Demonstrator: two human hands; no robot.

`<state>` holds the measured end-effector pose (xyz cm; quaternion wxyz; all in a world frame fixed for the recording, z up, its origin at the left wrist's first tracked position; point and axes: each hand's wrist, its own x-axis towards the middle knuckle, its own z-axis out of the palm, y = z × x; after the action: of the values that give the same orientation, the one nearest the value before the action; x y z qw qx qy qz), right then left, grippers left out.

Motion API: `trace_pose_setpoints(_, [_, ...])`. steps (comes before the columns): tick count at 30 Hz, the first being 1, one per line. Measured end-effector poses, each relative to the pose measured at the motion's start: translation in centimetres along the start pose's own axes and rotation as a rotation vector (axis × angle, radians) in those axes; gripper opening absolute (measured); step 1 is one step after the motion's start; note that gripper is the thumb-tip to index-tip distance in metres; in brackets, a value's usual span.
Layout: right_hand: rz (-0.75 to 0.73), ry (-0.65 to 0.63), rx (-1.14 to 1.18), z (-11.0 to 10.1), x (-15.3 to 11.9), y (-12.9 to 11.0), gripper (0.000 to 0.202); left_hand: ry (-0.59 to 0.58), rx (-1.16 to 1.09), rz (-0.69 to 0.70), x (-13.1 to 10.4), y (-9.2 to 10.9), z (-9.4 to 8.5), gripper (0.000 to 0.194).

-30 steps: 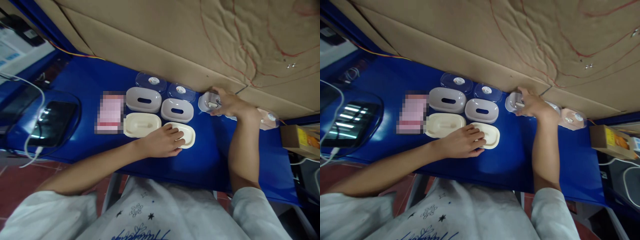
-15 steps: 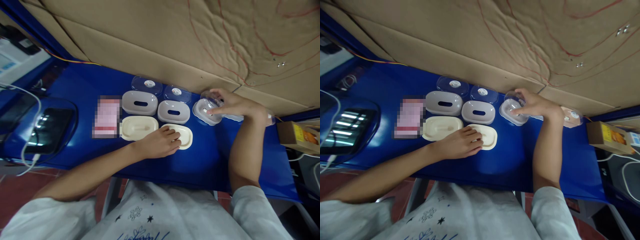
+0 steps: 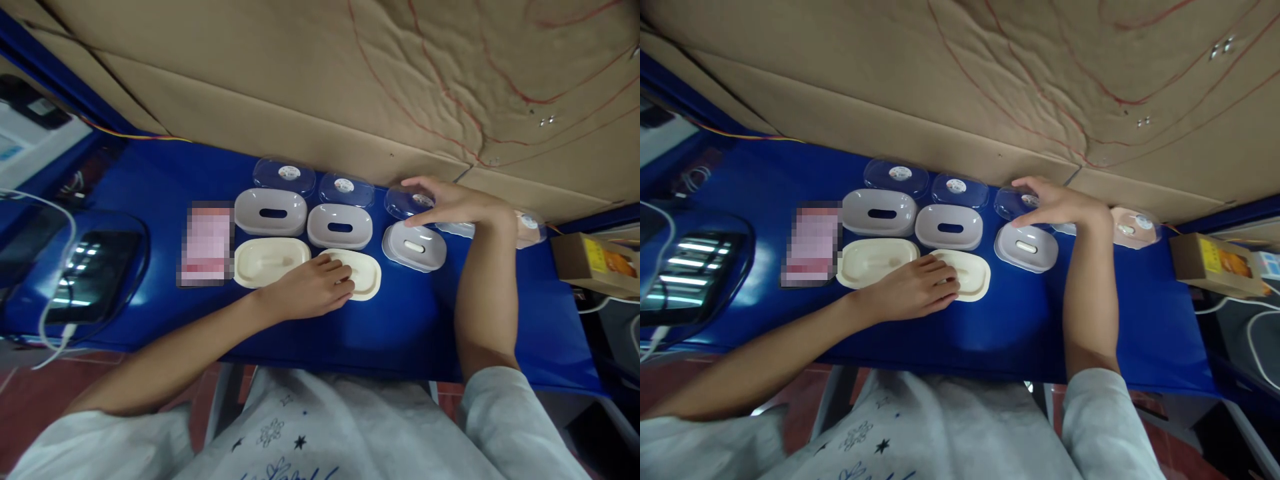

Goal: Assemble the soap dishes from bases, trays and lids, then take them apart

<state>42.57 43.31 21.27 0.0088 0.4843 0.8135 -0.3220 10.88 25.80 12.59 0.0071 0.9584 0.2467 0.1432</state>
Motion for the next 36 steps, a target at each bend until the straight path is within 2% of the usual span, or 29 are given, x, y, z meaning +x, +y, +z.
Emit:
trace_pose_setpoints(6, [0.097, -0.066, -0.067, 1.7, 2.2, -0.4, 0.094, 0.013, 0.002, -0.007, -0.1, -0.2, -0.3, 0.019])
trace_pose_setpoints(11, [0.047, -0.049, -0.025, 1.8, 2.3, -0.2, 0.089, -0.007, 0.013, -0.004, 0.0, -0.3, -0.3, 0.021])
trace_pose_setpoints(15, [-0.023, -0.050, -0.029, 1.5, 2.3, 0.5, 0.074, -0.014, 0.007, -0.004, 0.0, -0.3, -0.1, 0.020])
trace_pose_setpoints(18, [-0.026, 0.015, -0.078, 1.7, 2.7, 0.9, 0.062, -0.014, 0.005, 0.001, -0.1, -0.3, -0.2, 0.020])
trace_pose_setpoints(22, [-0.012, 0.083, -0.150, 1.9, 3.1, 0.5, 0.049, -0.010, -0.006, 0.000, 0.0, -0.3, -0.4, 0.020])
trace_pose_setpoints(25, [0.005, 0.050, -0.130, 1.5, 2.5, -0.3, 0.043, -0.007, -0.002, 0.002, 0.1, -0.2, -0.5, 0.020])
trace_pose_setpoints(27, [0.046, -0.007, -0.110, 1.3, 1.5, -0.8, 0.050, -0.011, 0.000, 0.009, 0.1, -0.2, -0.5, 0.022])
trace_pose_setpoints(31, [0.129, -0.096, -0.128, 2.5, -1.4, -1.8, 0.089, -0.018, -0.012, 0.004, 0.0, -0.3, -0.5, 0.021])
trace_pose_setpoints(33, [0.115, -0.073, -0.177, 4.0, -3.1, -2.3, 0.102, -0.022, -0.010, -0.001, 0.0, -0.3, -0.5, 0.020])
trace_pose_setpoints(36, [0.108, -0.022, -0.237, 6.0, -5.4, -2.8, 0.108, -0.022, 0.017, -0.015, 0.0, 0.0, -0.4, 0.020])
